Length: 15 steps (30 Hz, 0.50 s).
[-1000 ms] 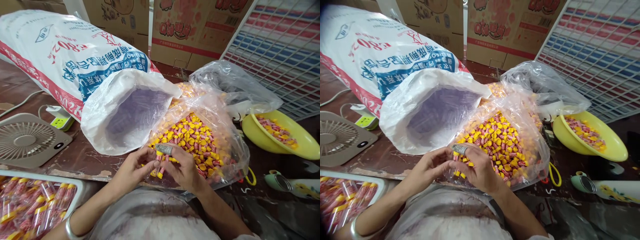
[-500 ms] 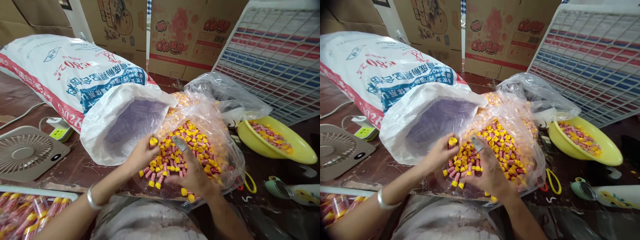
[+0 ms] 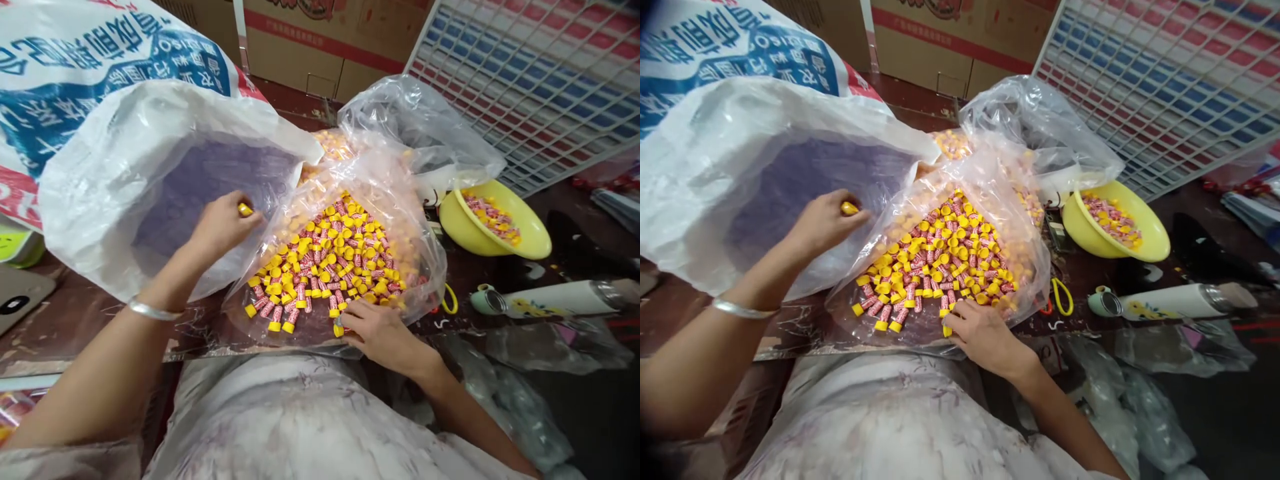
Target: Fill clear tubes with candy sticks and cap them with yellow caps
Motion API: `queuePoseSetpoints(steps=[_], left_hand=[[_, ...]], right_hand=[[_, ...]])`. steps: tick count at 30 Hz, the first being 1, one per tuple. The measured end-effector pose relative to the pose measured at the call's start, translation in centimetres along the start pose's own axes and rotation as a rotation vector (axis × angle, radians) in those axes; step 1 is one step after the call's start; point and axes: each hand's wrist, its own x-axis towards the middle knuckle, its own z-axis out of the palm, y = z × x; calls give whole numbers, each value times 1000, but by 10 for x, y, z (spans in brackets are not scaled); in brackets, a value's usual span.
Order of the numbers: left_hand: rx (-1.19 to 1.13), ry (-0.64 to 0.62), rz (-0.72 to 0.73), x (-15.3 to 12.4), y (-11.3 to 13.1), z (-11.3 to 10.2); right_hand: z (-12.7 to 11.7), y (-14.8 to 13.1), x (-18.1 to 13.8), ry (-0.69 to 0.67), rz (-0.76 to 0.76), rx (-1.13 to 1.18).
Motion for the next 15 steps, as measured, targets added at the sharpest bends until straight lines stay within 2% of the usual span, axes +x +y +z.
queuePoseSetpoints(steps=[2, 5, 7, 9, 12, 15], left_hand=[[-121, -9, -10, -21, -8, -14], [-526, -110, -86, -63, -22, -28], [-752, -233, -175, -96, -27, -26], [-857, -357, -269, -127, -29, -17], [-918, -469, -331, -162, -21, 4], [-1010, -509, -360, -178, -8, 25]], right_hand=[[5, -3, 2, 3, -19, -60], [13, -4, 8, 24, -72, -98], [18, -1, 13, 47, -109, -91], [22, 3, 18, 96, -127, -52], [20, 5, 25, 299, -103, 166], [9, -6, 34, 567, 4, 640]])
